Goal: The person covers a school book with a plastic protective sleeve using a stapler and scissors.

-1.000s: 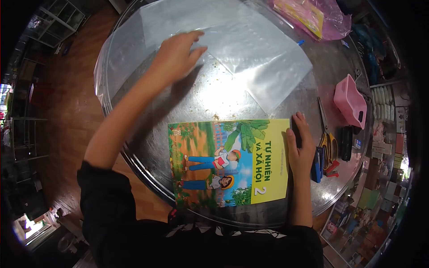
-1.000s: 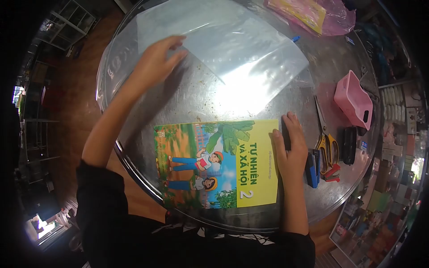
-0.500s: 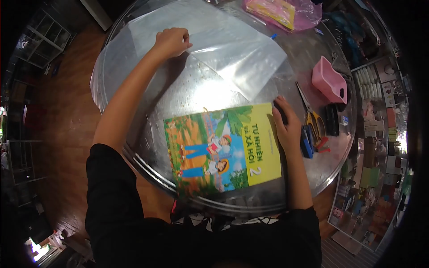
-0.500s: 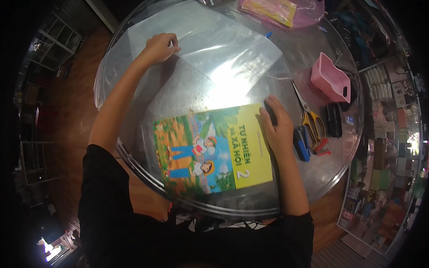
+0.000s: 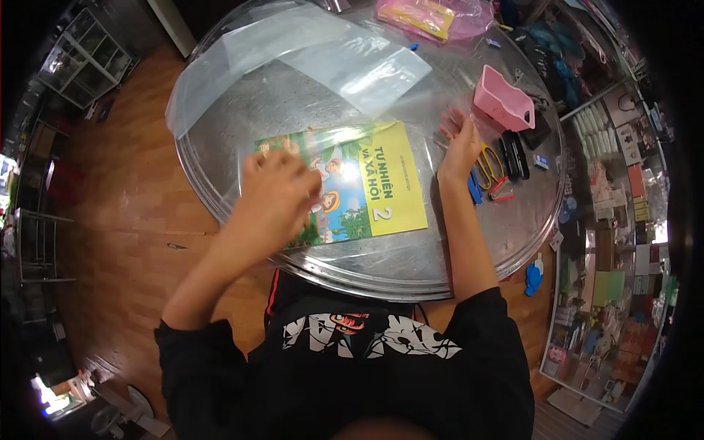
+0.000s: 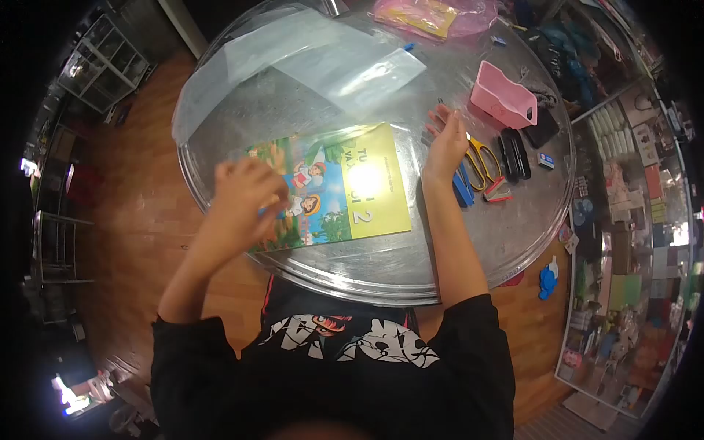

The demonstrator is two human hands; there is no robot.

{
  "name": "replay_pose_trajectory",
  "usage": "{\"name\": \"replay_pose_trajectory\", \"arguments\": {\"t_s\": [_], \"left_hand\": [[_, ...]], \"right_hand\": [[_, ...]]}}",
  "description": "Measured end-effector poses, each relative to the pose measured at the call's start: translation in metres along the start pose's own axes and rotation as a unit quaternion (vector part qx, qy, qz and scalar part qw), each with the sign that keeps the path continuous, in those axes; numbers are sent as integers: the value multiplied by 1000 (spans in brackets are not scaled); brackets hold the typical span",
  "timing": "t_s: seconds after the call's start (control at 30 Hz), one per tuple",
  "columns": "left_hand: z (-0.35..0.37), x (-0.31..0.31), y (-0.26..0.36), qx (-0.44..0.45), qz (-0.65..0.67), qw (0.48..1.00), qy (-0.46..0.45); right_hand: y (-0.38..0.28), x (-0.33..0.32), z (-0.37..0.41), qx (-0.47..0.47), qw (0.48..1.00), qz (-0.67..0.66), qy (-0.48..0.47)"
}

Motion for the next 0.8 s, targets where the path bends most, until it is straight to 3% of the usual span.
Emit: {"name": "replay_pose_trajectory", "arguments": {"t_s": [0.1, 0.17, 0.2, 0.37, 0.43, 0.47, 0.57, 0.7, 0.8], "left_hand": [[36, 17, 19, -4, 52, 998, -22], [59, 32, 23, -55, 131, 984, -109], [67, 37, 24, -80, 109, 979, -151], [83, 43, 32, -104, 94, 987, -75], [86, 45, 34, -112, 96, 988, -34], [88, 46, 35, -117, 101, 988, -23], [92, 46, 37, -123, 100, 987, 19], [97, 49, 36, -150, 130, 980, 32], [93, 47, 31, -195, 155, 968, 37]], "right_hand": [[5, -2, -9, 24, 999, -41, -18], [2, 0, -5, 32, 998, -29, -40], [2, 3, -3, 39, 998, -17, -56], [8, 4, -9, 79, 992, 20, -94], [-6, 4, -8, -101, 982, 110, -113], [-20, 8, 0, -159, 976, 88, -121], [-56, 17, 29, -239, 954, 72, -166], [-80, 22, 65, -256, 940, 50, -221], [-85, 23, 103, -309, 883, 132, -329]]}}
Point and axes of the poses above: each hand's wrist, its own z-axis away from the middle knuckle, its own x-axis out of the palm, y = z × x, the point moved 3 cm from there along -z, towards the middle knuckle, and after that the axes turned 12 degrees about y, right-handed, at the moved point
